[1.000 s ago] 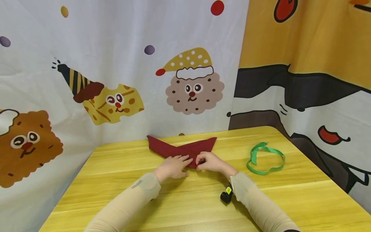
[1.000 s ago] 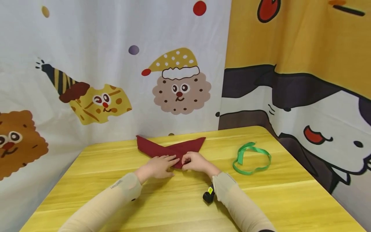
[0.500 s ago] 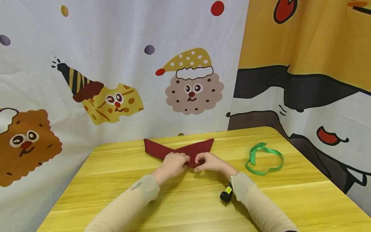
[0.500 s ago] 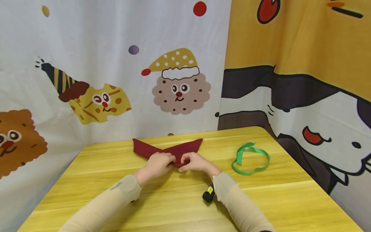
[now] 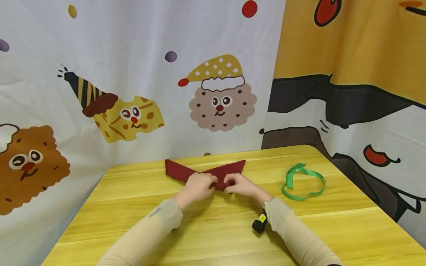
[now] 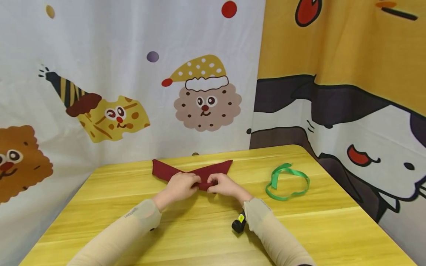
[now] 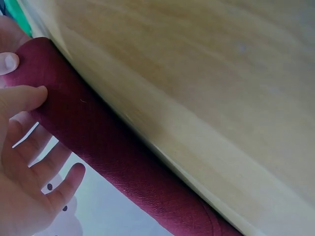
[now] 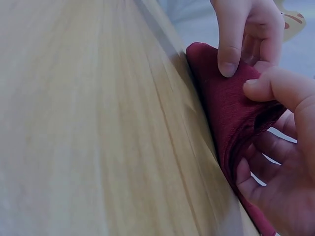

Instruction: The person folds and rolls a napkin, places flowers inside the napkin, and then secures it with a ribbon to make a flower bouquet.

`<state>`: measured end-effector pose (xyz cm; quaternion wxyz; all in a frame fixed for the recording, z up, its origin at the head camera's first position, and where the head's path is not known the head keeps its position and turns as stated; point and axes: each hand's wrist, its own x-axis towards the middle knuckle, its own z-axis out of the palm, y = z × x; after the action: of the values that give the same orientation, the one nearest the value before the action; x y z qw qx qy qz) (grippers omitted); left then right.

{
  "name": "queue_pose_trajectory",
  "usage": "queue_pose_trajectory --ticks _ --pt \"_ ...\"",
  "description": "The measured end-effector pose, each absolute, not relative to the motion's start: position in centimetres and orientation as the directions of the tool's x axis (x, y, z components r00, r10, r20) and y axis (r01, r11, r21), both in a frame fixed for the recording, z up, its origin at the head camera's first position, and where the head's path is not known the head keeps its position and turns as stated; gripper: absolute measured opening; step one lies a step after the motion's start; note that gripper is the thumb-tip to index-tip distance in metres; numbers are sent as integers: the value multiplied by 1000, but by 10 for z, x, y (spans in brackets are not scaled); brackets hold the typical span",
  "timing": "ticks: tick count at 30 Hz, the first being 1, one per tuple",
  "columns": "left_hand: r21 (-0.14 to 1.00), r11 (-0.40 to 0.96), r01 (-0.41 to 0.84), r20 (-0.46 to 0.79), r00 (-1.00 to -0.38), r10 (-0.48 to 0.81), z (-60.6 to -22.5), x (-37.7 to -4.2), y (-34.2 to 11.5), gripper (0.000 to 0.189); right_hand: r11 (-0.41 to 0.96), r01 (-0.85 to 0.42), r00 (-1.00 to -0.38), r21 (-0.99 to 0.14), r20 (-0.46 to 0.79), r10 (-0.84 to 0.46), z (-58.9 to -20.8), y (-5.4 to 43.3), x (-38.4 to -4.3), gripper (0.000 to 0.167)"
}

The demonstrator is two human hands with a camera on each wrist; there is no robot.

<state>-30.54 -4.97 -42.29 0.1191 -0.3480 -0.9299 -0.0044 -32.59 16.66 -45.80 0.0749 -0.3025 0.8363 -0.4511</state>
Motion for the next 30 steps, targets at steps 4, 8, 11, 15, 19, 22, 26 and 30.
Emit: queue_pose_trajectory --ticks 4,8,11,15,19,22,26,30 --pt "-3 776 631 209 -758 618 -420 -309 -50 14 351 -398 -820 -848 157 -551 -457 167 -326 10" --pt "25 786 618 208 -772 601 -416 -314 -50 8 294 -343 -838 -892 149 -525 -457 168 -327 11" --pt "25 790 613 217 -775 594 -413 -315 -48 7 236 -287 -848 -928 132 -513 -458 171 -329 15" --pt "18 799 602 233 -779 582 -409 -315 -45 14 148 -189 -865 -971 93 -493 -462 173 -333 20" --pt "8 809 588 244 -785 569 -410 -314 -43 25 103 -135 -878 -986 71 -473 -464 175 -335 19" --pt "3 810 586 263 -782 565 -411 -313 -43 31 98 -131 -888 -987 73 -454 -464 176 -335 16" --pt "12 796 605 315 -758 571 -412 -310 -46 38 91 -123 -910 -988 76 -409 -465 179 -336 15" --pt "21 776 631 333 -736 590 -414 -308 -47 39 92 -117 -932 -989 78 -353 -467 181 -338 15"
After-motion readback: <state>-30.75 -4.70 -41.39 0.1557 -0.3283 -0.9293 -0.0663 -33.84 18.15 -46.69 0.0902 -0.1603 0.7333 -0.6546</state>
